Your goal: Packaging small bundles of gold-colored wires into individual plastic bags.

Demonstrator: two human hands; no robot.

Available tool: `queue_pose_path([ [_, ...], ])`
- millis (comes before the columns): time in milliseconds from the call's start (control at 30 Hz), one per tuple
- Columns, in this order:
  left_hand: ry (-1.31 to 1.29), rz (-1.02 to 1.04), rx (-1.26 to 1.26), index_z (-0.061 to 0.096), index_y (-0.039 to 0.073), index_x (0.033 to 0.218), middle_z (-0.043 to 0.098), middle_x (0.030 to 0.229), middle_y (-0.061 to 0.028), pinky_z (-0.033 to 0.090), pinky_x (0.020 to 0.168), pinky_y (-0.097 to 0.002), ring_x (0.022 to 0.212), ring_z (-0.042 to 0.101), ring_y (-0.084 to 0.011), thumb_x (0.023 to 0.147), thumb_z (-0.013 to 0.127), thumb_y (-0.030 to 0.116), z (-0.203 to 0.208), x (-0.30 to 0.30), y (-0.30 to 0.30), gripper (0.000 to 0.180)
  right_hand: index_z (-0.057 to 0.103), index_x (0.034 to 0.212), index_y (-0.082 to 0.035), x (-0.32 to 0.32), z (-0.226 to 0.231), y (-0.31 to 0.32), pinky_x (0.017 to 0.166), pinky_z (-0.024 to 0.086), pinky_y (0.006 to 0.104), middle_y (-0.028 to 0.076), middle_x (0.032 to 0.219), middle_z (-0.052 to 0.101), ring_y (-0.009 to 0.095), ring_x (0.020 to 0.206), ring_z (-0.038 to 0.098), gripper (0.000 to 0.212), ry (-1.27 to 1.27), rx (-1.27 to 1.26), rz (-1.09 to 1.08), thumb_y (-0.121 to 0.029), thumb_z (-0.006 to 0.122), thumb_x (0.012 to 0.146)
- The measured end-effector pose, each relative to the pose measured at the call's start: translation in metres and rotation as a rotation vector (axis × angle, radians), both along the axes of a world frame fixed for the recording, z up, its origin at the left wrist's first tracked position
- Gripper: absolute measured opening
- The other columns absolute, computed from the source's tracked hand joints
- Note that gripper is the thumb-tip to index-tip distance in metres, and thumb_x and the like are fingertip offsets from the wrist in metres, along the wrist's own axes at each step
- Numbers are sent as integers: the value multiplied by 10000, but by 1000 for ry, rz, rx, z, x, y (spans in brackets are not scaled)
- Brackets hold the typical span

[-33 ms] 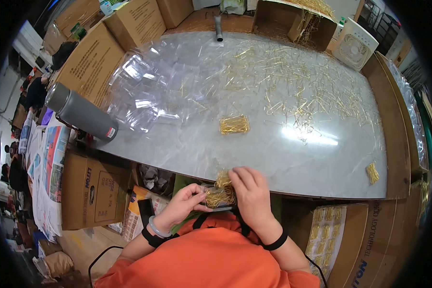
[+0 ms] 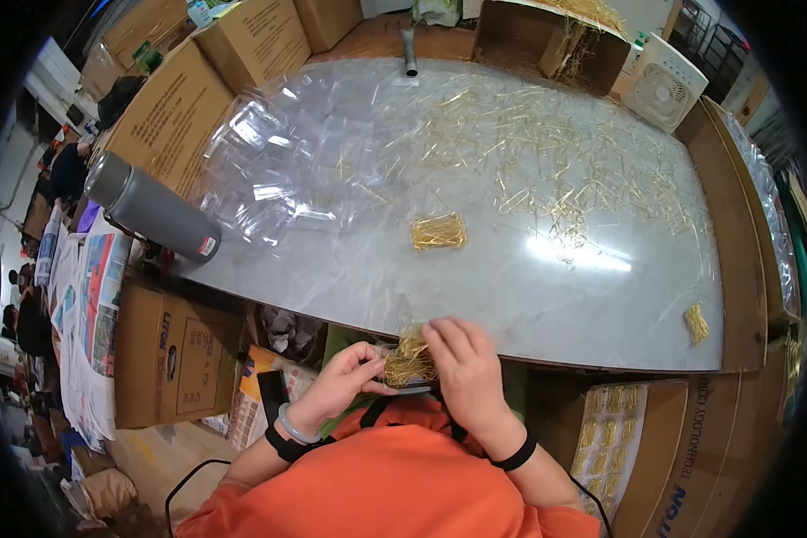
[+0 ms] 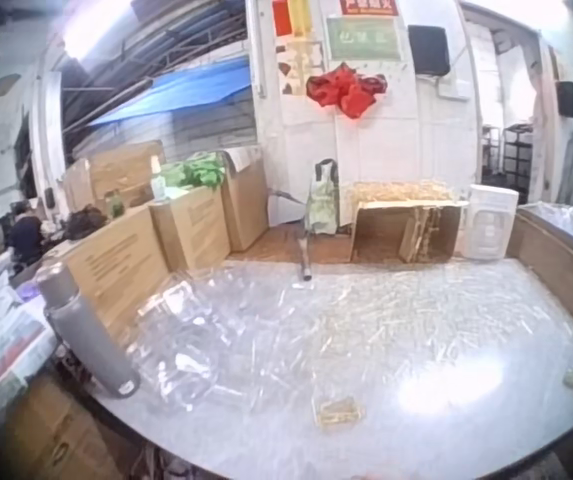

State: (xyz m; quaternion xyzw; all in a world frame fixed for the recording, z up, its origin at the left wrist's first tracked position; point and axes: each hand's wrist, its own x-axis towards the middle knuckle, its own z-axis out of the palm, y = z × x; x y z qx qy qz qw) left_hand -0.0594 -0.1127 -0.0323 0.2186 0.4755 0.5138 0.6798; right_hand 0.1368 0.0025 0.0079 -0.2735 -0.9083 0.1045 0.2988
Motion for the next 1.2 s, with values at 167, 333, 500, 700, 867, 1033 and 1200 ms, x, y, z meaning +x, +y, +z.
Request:
queue_pose_path([
  [167, -3, 41, 13, 530, 18, 1031, 570, 1224, -93, 615, 899, -405, 1091, 619, -174, 1067, 504, 121, 2, 5, -6, 112, 670, 1187, -11, 3, -13, -29, 987, 484, 438, 99, 1205, 628, 302, 1140, 575, 413, -42, 66, 104, -64, 641, 778],
  [333, 44, 29, 94, 539, -10, 1052, 581, 1242, -104, 617, 874, -388, 1079, 625, -175, 1062, 513, 113, 21, 11, -15, 126, 678, 1168, -21, 8, -6, -33, 1001, 485, 438, 95, 1179, 631, 298, 1150, 575, 419, 52, -10, 125, -32, 675, 749],
  [500, 220, 31, 306, 486, -34, 1258, 593, 1203, -135, 627, 762, -349, 991, 644, -176, 1037, 546, 72, 38, 9, 27, 252, 666, 1165, -14, 3, 7, -13, 967, 508, 427, 111, 1172, 633, 315, 1129, 592, 412, 169, 22, 11, 9, 683, 754],
  [700, 756, -117, 146, 525, -19, 1365, 638, 1186, -188, 582, 708, -349, 895, 688, -200, 1014, 573, 103, 65, 14, 82, 375, 646, 1177, -14, -4, 4, 18, 950, 510, 435, 130, 1150, 626, 344, 1106, 594, 334, 213, 4, -169, 16, 673, 846],
  [867, 1283, 53, 557, 594, -16, 1319, 635, 1214, -204, 541, 836, -369, 1006, 662, -311, 975, 590, 68, 47, 14, 81, 353, 654, 1170, -22, -6, 3, 15, 948, 515, 428, 123, 1155, 628, 338, 1112, 595, 334, 211, -27, -174, 26, 676, 840],
  [1033, 1207, 53, 562, 643, 8, 1268, 640, 1227, -199, 533, 894, -403, 1073, 646, -379, 958, 587, 46, 52, 15, 90, 317, 659, 1170, -30, -1, 2, 18, 946, 524, 420, 115, 1160, 629, 332, 1127, 596, 348, 204, -21, -161, 38, 680, 828],
  [1200, 1250, 31, 675, 681, 17, 1210, 654, 1208, -185, 536, 892, -404, 1065, 651, -369, 933, 596, 22, 47, 10, 89, 290, 662, 1167, -34, -1, -3, 20, 944, 526, 422, 111, 1157, 630, 332, 1126, 600, 351, 209, -21, -151, 40, 688, 824],
])
